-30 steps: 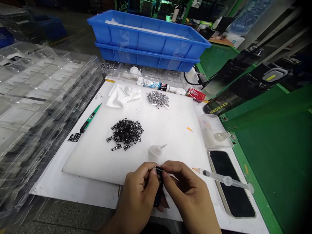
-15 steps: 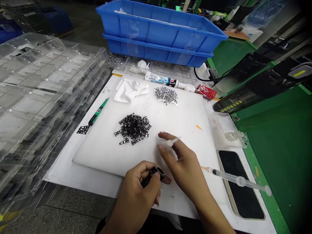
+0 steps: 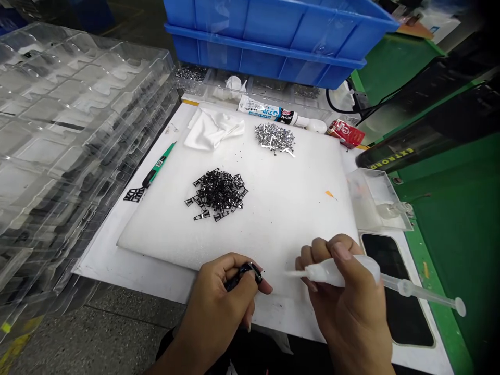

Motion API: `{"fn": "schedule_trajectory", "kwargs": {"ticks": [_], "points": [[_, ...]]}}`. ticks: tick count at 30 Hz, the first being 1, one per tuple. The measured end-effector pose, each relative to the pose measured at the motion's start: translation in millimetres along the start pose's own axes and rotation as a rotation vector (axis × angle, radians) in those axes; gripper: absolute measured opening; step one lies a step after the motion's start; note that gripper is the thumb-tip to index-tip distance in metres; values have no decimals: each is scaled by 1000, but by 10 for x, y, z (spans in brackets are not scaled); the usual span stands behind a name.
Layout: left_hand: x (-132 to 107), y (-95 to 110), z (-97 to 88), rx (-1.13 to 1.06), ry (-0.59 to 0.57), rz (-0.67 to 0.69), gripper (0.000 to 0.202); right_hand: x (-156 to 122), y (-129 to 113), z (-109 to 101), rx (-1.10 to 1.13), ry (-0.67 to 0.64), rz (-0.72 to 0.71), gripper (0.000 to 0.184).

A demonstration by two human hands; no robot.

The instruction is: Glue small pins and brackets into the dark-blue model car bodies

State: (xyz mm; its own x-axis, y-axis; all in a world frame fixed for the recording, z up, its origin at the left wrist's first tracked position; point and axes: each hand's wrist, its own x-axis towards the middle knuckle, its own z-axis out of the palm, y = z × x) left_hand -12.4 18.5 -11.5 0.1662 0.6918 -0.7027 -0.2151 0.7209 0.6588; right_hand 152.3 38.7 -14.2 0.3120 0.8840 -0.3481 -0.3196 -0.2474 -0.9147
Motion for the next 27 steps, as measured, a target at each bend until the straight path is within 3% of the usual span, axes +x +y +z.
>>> {"fn": "schedule_trajectory", "kwargs": {"ticks": [5,15,27], "points": [[-4,14,25,73,33,-7,23,-39,123,57,47,99,-3,48],[-45,81,40,112,23,-68,23,-105,207,-10,-132,138,-88,44],[-46,62,33,175,46,-66,23,-100,231,3,-125,145,-105,48]]}}
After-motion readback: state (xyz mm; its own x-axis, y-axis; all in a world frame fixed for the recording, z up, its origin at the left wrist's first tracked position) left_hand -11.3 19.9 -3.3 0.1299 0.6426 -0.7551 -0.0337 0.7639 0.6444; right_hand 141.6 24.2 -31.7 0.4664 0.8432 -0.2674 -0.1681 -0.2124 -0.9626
